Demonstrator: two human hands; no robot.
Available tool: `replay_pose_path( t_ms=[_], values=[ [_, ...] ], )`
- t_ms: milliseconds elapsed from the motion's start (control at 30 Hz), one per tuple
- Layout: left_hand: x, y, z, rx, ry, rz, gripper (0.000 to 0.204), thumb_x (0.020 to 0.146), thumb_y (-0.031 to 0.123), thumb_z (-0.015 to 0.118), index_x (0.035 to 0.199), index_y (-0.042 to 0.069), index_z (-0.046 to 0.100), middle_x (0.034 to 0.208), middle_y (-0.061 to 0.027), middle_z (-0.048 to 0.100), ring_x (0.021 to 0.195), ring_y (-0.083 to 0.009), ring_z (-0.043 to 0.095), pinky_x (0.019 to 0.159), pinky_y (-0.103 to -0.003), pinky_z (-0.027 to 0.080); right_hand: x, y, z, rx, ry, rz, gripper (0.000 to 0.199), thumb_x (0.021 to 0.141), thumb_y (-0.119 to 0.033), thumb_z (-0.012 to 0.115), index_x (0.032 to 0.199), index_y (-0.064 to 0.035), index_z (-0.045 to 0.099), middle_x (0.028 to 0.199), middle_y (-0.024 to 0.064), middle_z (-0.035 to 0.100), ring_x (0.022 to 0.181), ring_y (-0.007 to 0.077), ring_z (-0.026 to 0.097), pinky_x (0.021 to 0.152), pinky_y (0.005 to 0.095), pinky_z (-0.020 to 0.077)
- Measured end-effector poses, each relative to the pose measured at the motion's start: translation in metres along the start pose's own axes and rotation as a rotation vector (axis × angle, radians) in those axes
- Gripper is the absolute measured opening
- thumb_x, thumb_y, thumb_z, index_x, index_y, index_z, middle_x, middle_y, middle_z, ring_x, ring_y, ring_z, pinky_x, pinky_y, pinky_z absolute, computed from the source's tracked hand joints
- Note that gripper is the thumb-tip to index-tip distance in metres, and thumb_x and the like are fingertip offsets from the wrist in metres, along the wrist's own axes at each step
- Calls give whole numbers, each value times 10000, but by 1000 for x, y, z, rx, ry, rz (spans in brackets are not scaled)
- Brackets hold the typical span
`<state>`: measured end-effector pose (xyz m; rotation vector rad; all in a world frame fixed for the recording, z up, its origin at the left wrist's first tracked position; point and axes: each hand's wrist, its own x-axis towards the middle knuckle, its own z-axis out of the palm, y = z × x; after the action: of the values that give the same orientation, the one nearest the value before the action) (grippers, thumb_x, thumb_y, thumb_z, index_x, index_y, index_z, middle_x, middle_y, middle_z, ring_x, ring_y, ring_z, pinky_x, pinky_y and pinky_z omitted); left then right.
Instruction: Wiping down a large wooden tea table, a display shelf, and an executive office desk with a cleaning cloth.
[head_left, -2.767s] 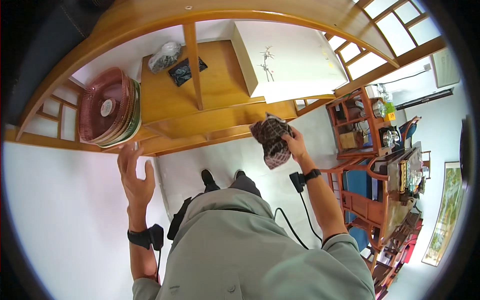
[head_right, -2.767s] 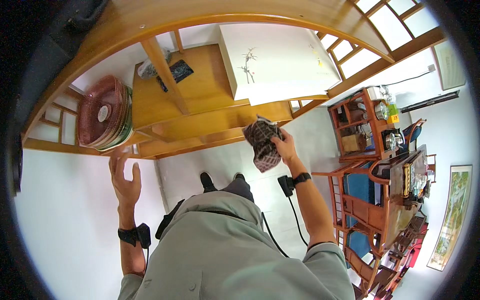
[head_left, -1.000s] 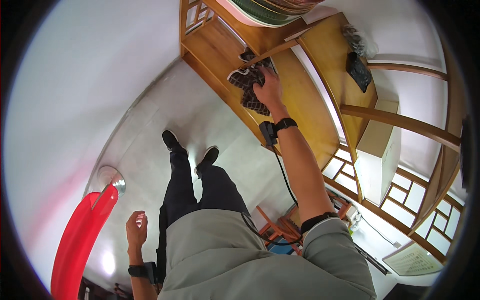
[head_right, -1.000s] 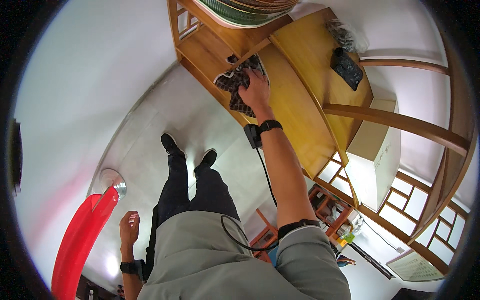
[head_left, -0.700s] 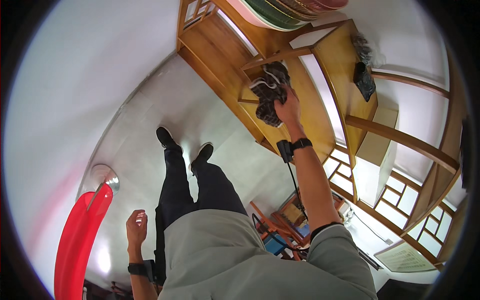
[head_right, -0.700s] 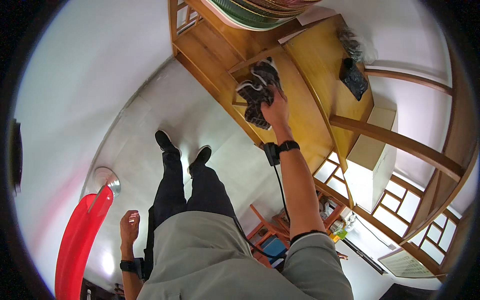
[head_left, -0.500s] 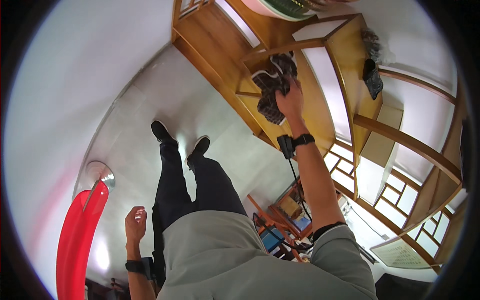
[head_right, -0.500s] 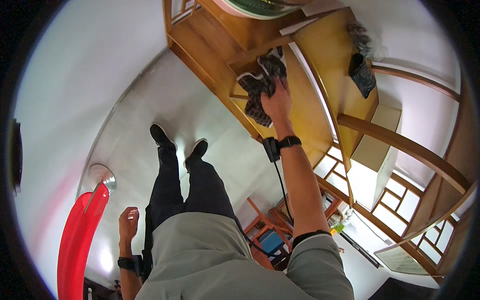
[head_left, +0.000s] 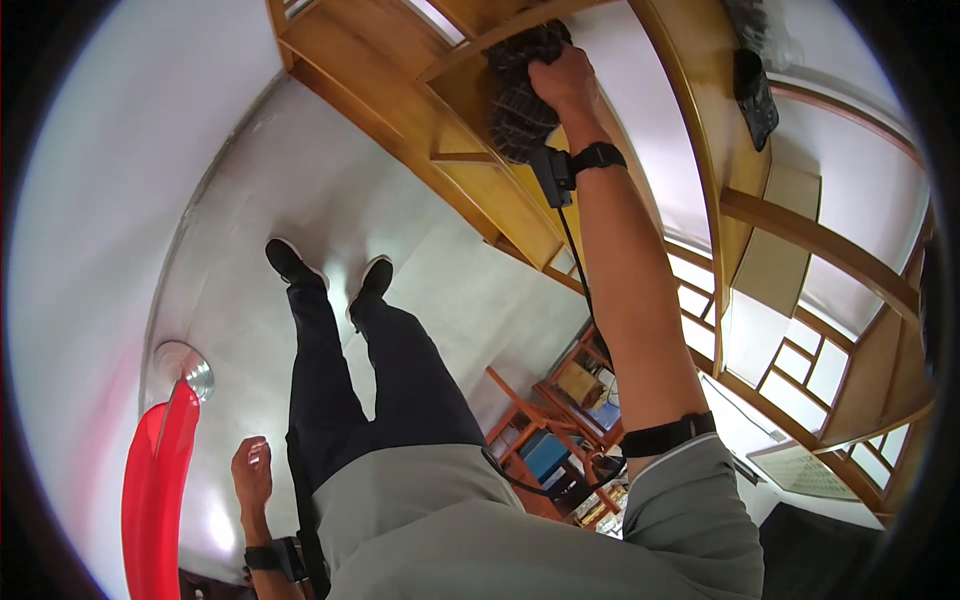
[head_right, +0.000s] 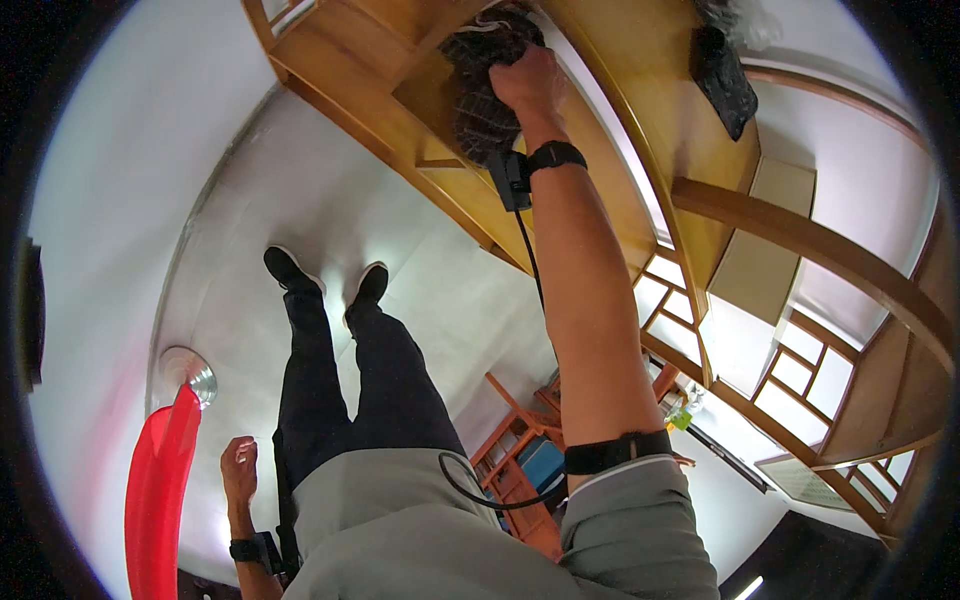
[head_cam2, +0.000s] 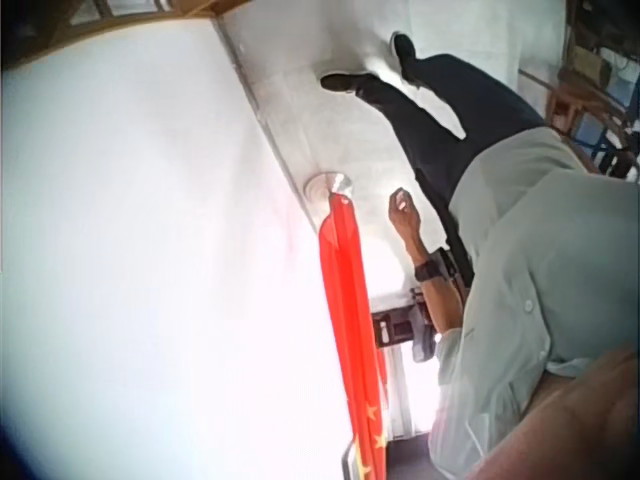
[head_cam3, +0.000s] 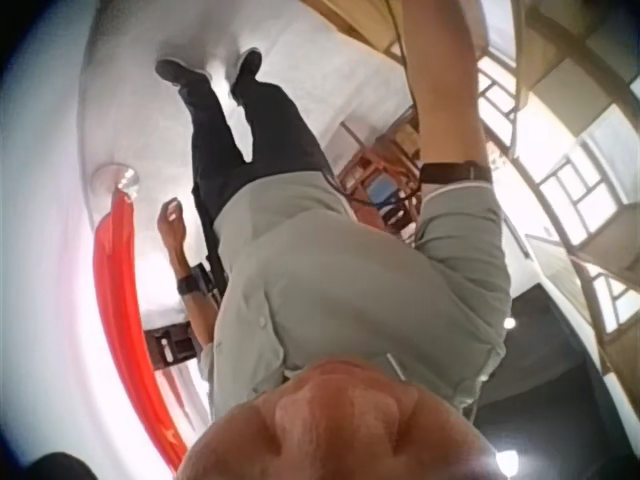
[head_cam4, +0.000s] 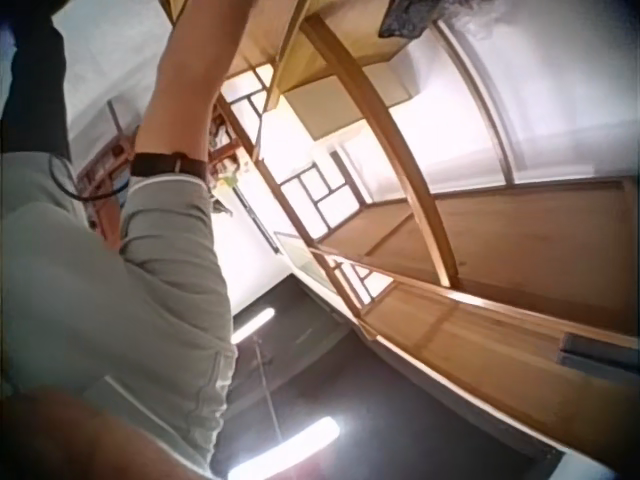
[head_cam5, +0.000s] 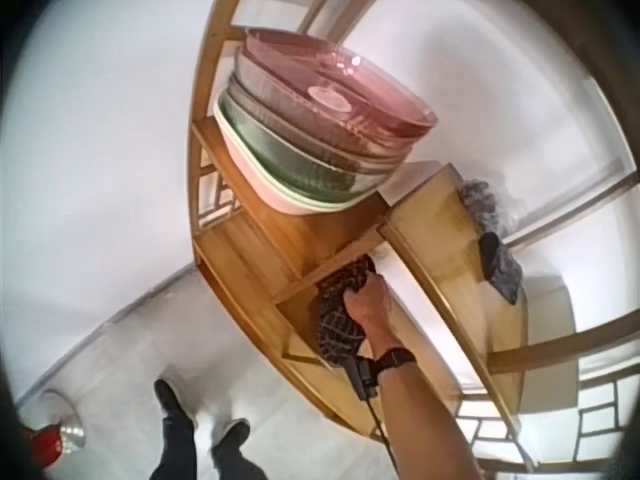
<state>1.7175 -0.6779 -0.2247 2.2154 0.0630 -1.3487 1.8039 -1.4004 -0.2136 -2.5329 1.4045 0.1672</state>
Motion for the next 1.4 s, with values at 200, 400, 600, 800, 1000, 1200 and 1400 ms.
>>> replay_pose_path(
  t_ms=[200, 400, 600, 800, 1000, 1200, 1400],
  values=[
    [-2, 16, 29, -16, -34, 9, 195, 952, 140, 593, 1083, 3, 640, 1015, -150, 698, 947, -253, 689, 817, -347, 543, -23, 52, -3, 23, 57, 32, 577, 759, -326, 659, 1276, -74, 622, 1261, 211, 617, 1172, 410, 574, 1004, 493, 473],
    [-2, 24, 55, -10, -67, 43, 202, 948, 145, 598, 1081, -1, 642, 1006, -152, 700, 935, -248, 690, 812, -343, 543, -66, 126, -14, 80, 100, 81, 533, 735, -291, 638, 1203, -36, 658, 1180, 257, 652, 1146, 433, 590, 976, 474, 469],
    [-6, 30, 76, -4, -94, 81, 213, 947, 152, 594, 1081, -7, 640, 984, -151, 702, 909, -237, 687, 803, -339, 539, -101, 229, -6, 24, 193, 153, 527, 726, -289, 641, 1187, -34, 660, 1146, 267, 659, 1124, 438, 599, 979, 484, 465],
    [-8, 23, 88, 14, -120, 78, 217, 948, 154, 595, 1090, -3, 642, 987, -153, 702, 916, -237, 686, 800, -333, 541, -145, 338, -6, -126, 282, 316, 530, 736, -325, 645, 1212, -92, 658, 1158, 229, 668, 1107, 431, 614, 964, 488, 481],
    [-13, 29, 89, 43, -106, 84, 214, 945, 144, 587, 1096, 4, 644, 1005, -144, 705, 922, -235, 689, 798, -341, 542, -186, 390, -18, -116, 116, 634, 478, 753, -294, 600, 1170, -74, 683, 1153, 229, 676, 1104, 418, 629, 968, 471, 493],
    [-16, 31, 105, 33, -88, 67, 202, 941, 153, 596, 1079, 15, 649, 988, -122, 704, 907, -224, 684, 773, -340, 539, -220, 383, -22, -112, 46, 660, 509, 787, -317, 610, 1212, -39, 651, 1181, 244, 660, 1118, 427, 617, 946, 476, 490],
    [-22, 25, 117, -23, -32, 34, 193, 929, 157, 611, 1047, 12, 659, 951, -118, 701, 871, -217, 688, 736, -322, 549, -290, 335, -2, 140, 63, 514, 460, 831, -196, 624, 1219, 49, 602, 1155, 254, 664, 1084, 410, 634, 929, 439, 474]
  ],
)
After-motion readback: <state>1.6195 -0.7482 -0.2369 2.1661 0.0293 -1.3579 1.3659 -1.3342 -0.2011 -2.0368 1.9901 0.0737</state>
